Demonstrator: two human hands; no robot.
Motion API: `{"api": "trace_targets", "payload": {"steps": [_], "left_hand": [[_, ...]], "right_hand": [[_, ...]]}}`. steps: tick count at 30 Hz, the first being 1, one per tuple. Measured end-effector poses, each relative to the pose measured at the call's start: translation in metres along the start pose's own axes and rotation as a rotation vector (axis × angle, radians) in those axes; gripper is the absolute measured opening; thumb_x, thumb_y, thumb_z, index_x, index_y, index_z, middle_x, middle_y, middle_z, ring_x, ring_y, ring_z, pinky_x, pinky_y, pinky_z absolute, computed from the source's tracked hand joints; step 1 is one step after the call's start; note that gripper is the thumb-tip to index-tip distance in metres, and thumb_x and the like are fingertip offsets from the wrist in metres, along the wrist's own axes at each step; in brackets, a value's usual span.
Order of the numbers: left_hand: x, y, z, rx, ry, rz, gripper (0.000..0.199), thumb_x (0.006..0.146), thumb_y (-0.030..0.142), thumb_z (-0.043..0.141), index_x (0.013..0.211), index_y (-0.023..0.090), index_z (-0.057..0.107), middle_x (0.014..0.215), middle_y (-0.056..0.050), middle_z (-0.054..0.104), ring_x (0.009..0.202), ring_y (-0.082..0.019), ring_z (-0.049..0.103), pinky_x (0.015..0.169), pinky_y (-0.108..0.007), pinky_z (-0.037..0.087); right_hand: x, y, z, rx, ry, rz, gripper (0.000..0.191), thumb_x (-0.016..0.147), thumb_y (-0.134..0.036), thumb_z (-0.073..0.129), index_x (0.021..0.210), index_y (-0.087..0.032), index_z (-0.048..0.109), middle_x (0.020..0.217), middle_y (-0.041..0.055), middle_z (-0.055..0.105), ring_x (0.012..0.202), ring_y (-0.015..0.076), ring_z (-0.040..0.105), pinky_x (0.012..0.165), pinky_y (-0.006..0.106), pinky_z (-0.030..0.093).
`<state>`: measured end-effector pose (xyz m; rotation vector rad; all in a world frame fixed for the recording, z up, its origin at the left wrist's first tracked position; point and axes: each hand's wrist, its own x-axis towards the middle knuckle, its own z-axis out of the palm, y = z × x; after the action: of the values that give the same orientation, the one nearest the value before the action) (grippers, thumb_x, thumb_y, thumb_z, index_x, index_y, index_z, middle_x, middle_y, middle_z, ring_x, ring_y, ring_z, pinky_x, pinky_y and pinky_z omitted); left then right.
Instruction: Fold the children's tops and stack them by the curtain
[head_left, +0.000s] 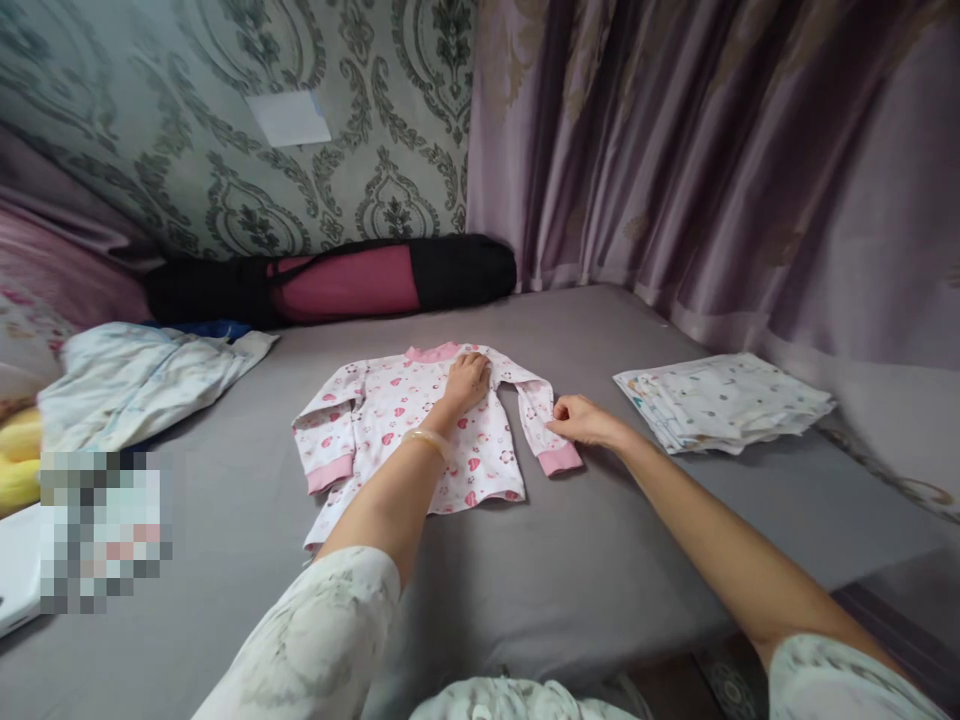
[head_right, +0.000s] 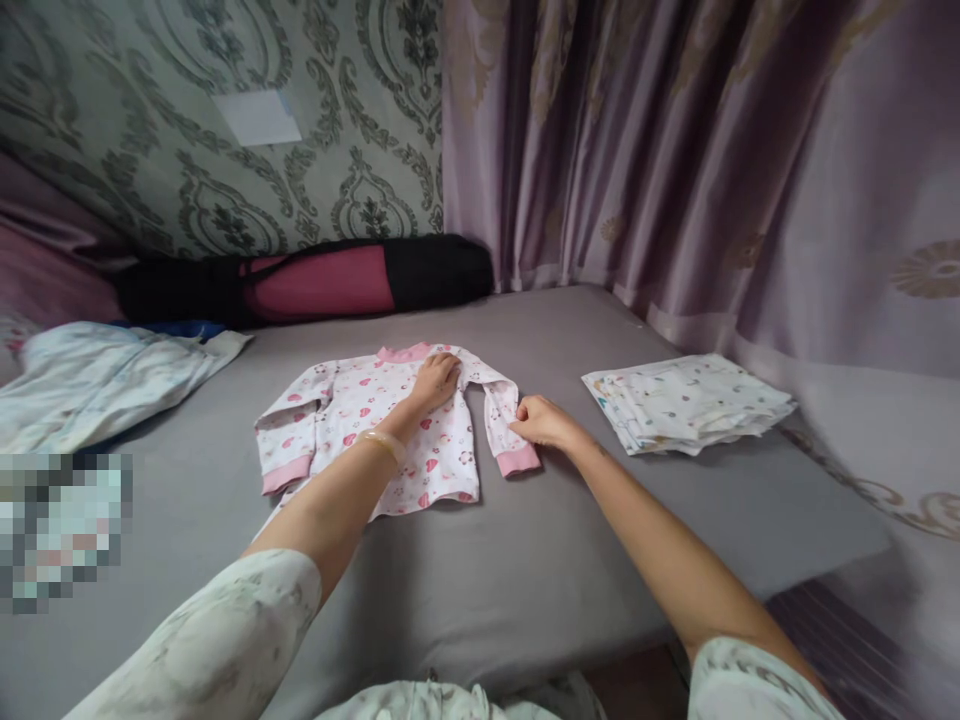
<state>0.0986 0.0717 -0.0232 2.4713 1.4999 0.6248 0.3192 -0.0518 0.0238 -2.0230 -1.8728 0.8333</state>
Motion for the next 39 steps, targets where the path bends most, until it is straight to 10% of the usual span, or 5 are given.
{"api": "trace_targets", "payload": {"steps": [10,17,23,31,39], "left_hand": [[-0.001,0.004,-0.002,0.009,-0.041,-0.01,0.038,0.095,0.03,0.038,0.13,0.024,0.053,0.144,-0.005,0.05,0.131,-0.026,0.039,0.108,-0.044,0.032],[-0.002,0.006,-0.006,0.009,-0.054,-0.004,0.042,0.094,0.037,0.041,0.133,0.024,0.051,0.144,-0.005,0.049,0.131,-0.028,0.038,0.108,-0.045,0.032],[-0.003,0.007,-0.005,0.015,-0.052,0.0,0.043,0.095,0.036,0.04,0.135,0.026,0.05,0.143,-0.005,0.05,0.132,-0.028,0.038,0.108,-0.046,0.032],[-0.005,0.008,-0.006,0.01,-0.035,0.0,0.043,0.095,0.036,0.04,0.135,0.027,0.051,0.142,-0.005,0.051,0.13,-0.028,0.039,0.108,-0.046,0.033],[-0.003,0.006,-0.003,0.022,-0.037,0.004,0.045,0.095,0.037,0.04,0.137,0.025,0.05,0.143,-0.005,0.05,0.13,-0.028,0.038,0.108,-0.046,0.033]], "right_hand": [[0.027,-0.006,-0.074,0.286,0.044,0.129,0.039,0.078,-0.02,0.068,0.114,-0.015,0.054,0.081,0.0036,0.068,0.065,0.0149,0.061,0.058,0.024,0.044],[0.016,-0.011,-0.079,-0.398,0.364,-0.316,0.043,0.083,-0.005,0.047,0.123,-0.019,0.055,0.112,0.0108,0.063,0.105,0.0248,0.056,0.089,0.034,0.041],[-0.029,-0.01,-0.031,-0.478,-0.118,-0.499,0.03,0.083,-0.014,0.054,0.11,-0.024,0.063,0.113,0.0075,0.062,0.105,0.0218,0.056,0.091,0.031,0.041],[-0.017,0.007,-0.049,-0.312,0.094,-0.044,0.019,0.087,-0.032,0.055,0.087,-0.02,0.07,0.079,0.0047,0.07,0.071,0.0169,0.061,0.06,0.024,0.036],[0.002,0.029,-0.046,-0.311,-0.126,0.126,0.021,0.073,-0.039,0.07,0.077,-0.019,0.065,0.062,-0.0007,0.061,0.057,0.0138,0.055,0.05,0.024,0.03]]}}
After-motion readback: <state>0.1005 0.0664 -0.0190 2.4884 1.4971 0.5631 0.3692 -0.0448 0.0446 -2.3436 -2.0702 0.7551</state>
